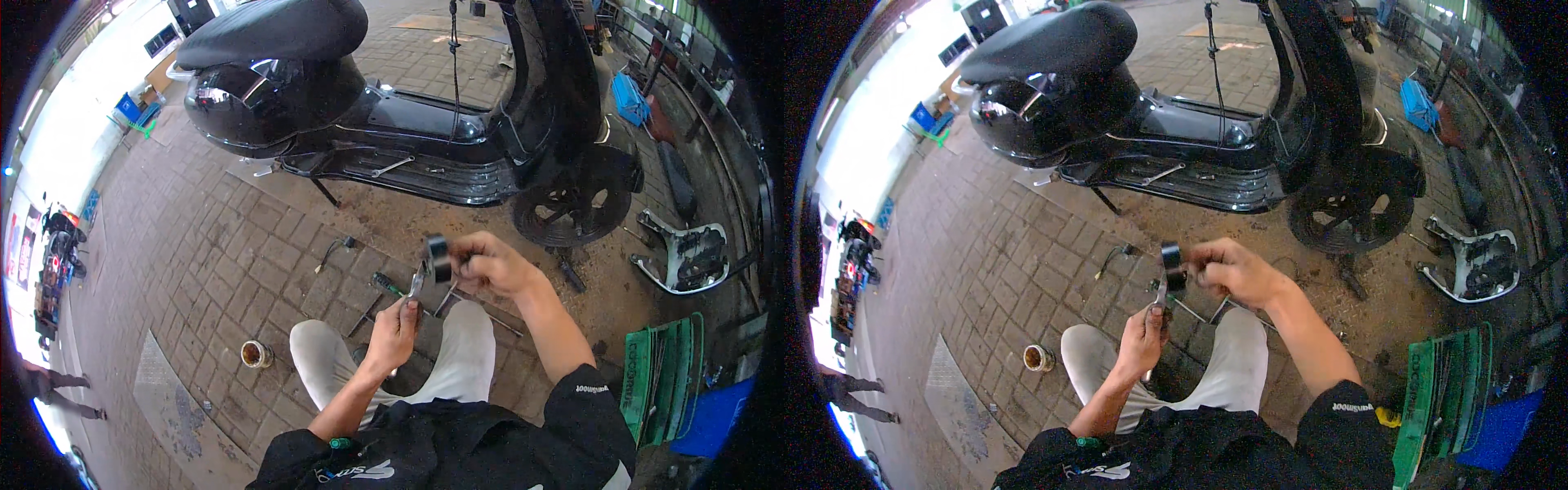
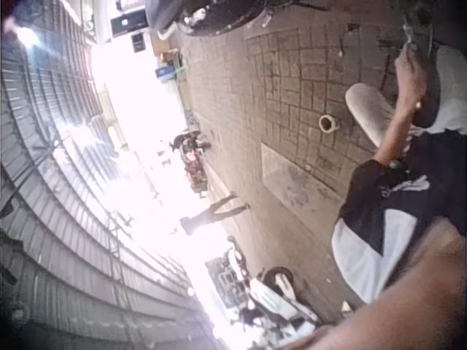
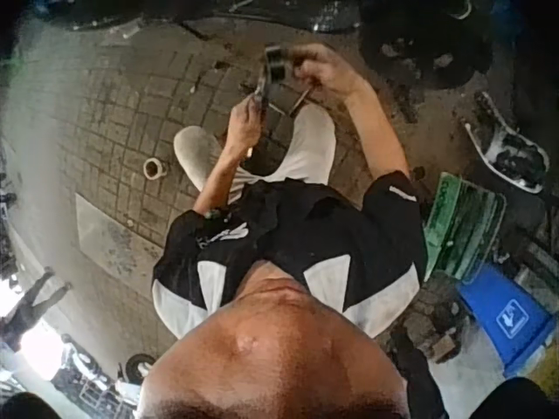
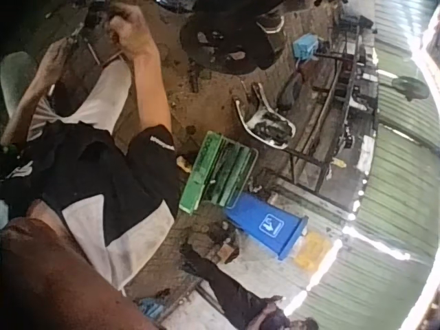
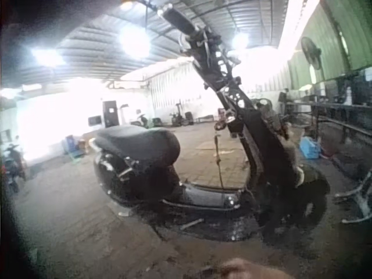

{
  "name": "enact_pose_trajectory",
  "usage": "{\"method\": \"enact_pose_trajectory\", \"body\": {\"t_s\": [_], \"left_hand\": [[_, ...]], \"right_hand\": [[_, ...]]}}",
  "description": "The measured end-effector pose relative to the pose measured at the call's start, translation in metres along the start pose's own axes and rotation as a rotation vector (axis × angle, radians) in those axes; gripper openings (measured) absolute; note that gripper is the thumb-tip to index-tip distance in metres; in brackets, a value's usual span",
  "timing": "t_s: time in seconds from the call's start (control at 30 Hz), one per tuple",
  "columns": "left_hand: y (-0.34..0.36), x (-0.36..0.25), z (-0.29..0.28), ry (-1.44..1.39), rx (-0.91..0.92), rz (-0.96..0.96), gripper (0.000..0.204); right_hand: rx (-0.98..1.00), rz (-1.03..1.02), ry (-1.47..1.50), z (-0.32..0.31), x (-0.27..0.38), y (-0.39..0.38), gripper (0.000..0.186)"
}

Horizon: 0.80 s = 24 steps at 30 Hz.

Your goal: The person works on a moped brake assembly by applying grease to a small metal part by hand, then uses a metal rod to adjust components on the front handlebars near the brake lever.

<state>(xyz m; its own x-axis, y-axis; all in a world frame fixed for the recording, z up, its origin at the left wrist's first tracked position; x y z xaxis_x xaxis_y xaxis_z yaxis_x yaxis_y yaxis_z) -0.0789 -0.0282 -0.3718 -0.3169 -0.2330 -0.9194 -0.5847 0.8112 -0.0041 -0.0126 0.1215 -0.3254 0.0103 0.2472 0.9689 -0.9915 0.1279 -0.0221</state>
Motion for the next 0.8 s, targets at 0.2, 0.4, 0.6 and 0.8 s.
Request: {"method": "enact_pose_trajectory", "body": {"t_s": [0.2,0.4,0.6,0.8], "left_hand": [[-0.009,0.011,0.005,-0.279,0.122,-0.107,0.045],[-0.012,0.003,0.004,-0.308,0.249,-0.13,0.041],[-0.007,0.003,-0.013,-0.242,0.133,-0.066,0.042],[0.004,0.016,-0.018,-0.127,0.008,-0.113,0.035]], "right_hand": [[-0.012,0.151,0.139,-0.004,-0.018,0.008,0.032],[-0.084,0.143,0.099,-0.017,-0.036,0.01,0.036],[-0.015,0.196,-0.225,0.006,-0.04,0.004,0.041],[0.27,0.124,-0.171,0.035,-0.027,-0.015,0.044]]}}
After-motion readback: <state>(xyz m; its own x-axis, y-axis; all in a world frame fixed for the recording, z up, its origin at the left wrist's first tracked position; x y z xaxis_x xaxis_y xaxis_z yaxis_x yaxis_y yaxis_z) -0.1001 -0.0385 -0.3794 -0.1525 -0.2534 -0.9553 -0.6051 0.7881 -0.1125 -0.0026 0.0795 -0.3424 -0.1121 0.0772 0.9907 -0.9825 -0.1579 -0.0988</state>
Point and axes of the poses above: each hand's wrist, its own y-axis towards the middle knuckle, its own z-axis out of the palm, x = y × z, the point moved 5 cm from there along y, towards the middle knuckle, and after that the axes turned 4 degrees about y, right-handed, at the moved point
